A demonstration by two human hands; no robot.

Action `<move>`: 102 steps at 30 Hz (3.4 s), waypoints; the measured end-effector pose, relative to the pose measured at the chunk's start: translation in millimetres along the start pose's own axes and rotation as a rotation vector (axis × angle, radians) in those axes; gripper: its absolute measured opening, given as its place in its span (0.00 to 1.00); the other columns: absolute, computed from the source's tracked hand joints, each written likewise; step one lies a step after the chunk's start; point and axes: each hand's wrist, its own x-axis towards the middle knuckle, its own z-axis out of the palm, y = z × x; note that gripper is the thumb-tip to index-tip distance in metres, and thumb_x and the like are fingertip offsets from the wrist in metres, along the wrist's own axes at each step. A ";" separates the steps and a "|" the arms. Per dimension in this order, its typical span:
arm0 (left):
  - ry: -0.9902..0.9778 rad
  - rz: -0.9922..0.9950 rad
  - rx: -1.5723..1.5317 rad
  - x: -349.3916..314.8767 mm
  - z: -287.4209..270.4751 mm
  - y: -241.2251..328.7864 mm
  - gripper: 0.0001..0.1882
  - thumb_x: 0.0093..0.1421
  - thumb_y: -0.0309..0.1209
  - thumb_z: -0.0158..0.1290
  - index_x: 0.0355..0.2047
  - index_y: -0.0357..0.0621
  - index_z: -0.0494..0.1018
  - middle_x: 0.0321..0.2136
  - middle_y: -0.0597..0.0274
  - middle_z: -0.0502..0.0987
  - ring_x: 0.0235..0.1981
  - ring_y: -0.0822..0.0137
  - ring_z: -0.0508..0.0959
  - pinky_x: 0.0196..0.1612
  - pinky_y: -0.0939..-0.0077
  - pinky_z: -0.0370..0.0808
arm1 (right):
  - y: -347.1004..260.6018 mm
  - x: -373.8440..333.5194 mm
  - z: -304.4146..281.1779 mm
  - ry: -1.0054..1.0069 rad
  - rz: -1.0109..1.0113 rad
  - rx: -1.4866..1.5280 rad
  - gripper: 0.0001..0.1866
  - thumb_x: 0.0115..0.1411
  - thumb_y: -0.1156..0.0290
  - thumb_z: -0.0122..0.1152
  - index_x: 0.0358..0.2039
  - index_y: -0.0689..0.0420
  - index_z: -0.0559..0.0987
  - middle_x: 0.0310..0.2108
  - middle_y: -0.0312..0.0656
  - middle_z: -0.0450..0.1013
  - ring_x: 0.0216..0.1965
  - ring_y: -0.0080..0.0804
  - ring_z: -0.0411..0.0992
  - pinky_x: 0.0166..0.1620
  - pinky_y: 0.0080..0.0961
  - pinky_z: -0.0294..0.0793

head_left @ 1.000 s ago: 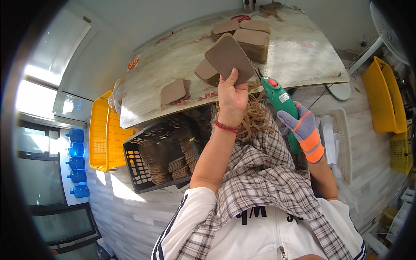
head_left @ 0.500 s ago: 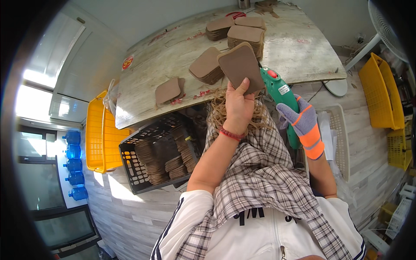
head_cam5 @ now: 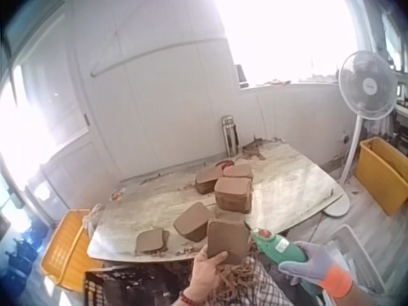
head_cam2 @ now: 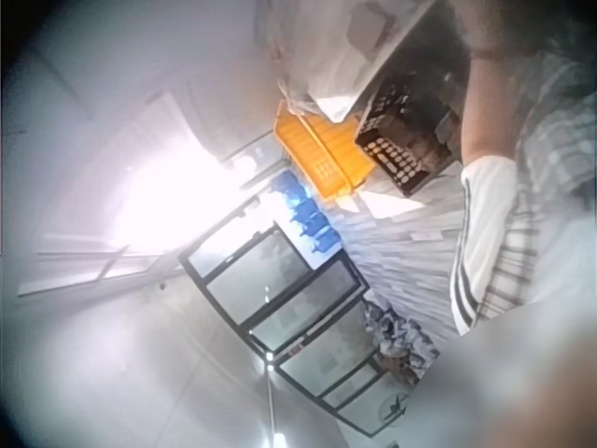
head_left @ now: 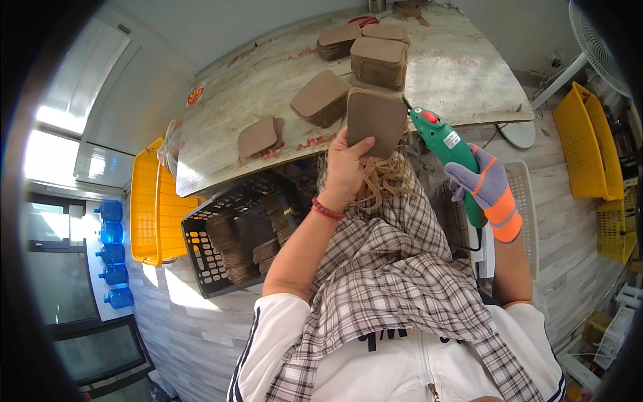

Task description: The person uses a green rotary tool to smooth the edges of small brown rectangular wood pieces. They pick up each piece, run the tool along its edges, and place it back on the table or into a black crate.

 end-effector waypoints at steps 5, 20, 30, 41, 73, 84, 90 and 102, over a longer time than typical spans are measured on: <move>-0.091 -0.112 0.257 -0.2 -27.6 31.5 0.19 0.55 0.14 0.51 0.49 0.35 0.69 0.41 0.59 0.77 0.41 0.69 0.77 0.45 0.74 0.76 | -2.5 -9.0 -8.5 -0.107 0.043 -0.096 0.23 0.51 0.65 0.68 0.43 0.65 0.73 0.22 0.35 0.71 0.18 0.17 0.67 0.21 0.16 0.68; -0.149 -0.390 0.541 -12.2 -31.5 42.0 0.18 0.52 0.18 0.54 0.45 0.36 0.72 0.37 0.64 0.77 0.37 0.75 0.74 0.41 0.81 0.71 | 9.0 6.0 13.9 -0.156 0.083 -0.064 0.22 0.53 0.67 0.66 0.44 0.64 0.72 0.21 0.35 0.70 0.18 0.17 0.67 0.21 0.16 0.69; 0.043 -0.049 0.544 -5.8 -45.3 65.4 0.09 0.49 0.19 0.60 0.31 0.39 0.73 0.25 0.65 0.78 0.25 0.77 0.76 0.30 0.85 0.73 | 6.0 0.7 11.4 -0.236 0.112 -0.127 0.22 0.50 0.62 0.69 0.40 0.64 0.75 0.21 0.34 0.71 0.19 0.17 0.68 0.21 0.16 0.69; -0.049 -0.187 0.606 -11.3 -39.2 65.8 0.09 0.50 0.20 0.60 0.33 0.36 0.76 0.27 0.64 0.79 0.27 0.76 0.76 0.34 0.83 0.73 | 9.0 3.8 26.0 -0.314 0.118 -0.123 0.20 0.51 0.64 0.69 0.39 0.63 0.74 0.21 0.35 0.72 0.19 0.17 0.68 0.20 0.15 0.68; 0.158 0.292 1.997 106.7 -108.0 89.1 0.33 0.53 0.50 0.55 0.54 0.43 0.68 0.60 0.48 0.60 0.65 0.48 0.49 0.65 0.54 0.46 | 46.8 9.1 29.3 -0.128 0.127 -0.100 0.20 0.53 0.67 0.66 0.41 0.65 0.72 0.23 0.37 0.73 0.20 0.19 0.70 0.22 0.17 0.71; 0.220 0.503 1.415 89.1 -75.9 90.1 0.17 0.48 0.26 0.62 0.34 0.40 0.65 0.41 0.53 0.72 0.50 0.55 0.68 0.53 0.61 0.64 | 43.4 5.1 25.4 -0.066 0.079 -0.010 0.22 0.51 0.67 0.68 0.42 0.65 0.72 0.21 0.35 0.70 0.16 0.17 0.67 0.19 0.16 0.67; 0.193 0.390 0.126 58.9 -18.2 70.3 0.11 0.57 0.19 0.54 0.39 0.39 0.66 0.38 0.59 0.75 0.38 0.64 0.76 0.45 0.72 0.73 | 32.9 11.2 31.8 -0.013 -0.022 0.041 0.23 0.52 0.66 0.67 0.43 0.65 0.72 0.21 0.35 0.71 0.17 0.17 0.67 0.20 0.15 0.67; 0.153 0.187 -0.621 46.9 39.5 9.3 0.19 0.58 0.20 0.53 0.49 0.43 0.65 0.47 0.61 0.72 0.49 0.61 0.72 0.55 0.61 0.70 | 11.5 9.9 36.3 0.058 -0.013 0.149 0.23 0.52 0.64 0.68 0.42 0.65 0.72 0.24 0.36 0.74 0.17 0.17 0.69 0.20 0.14 0.69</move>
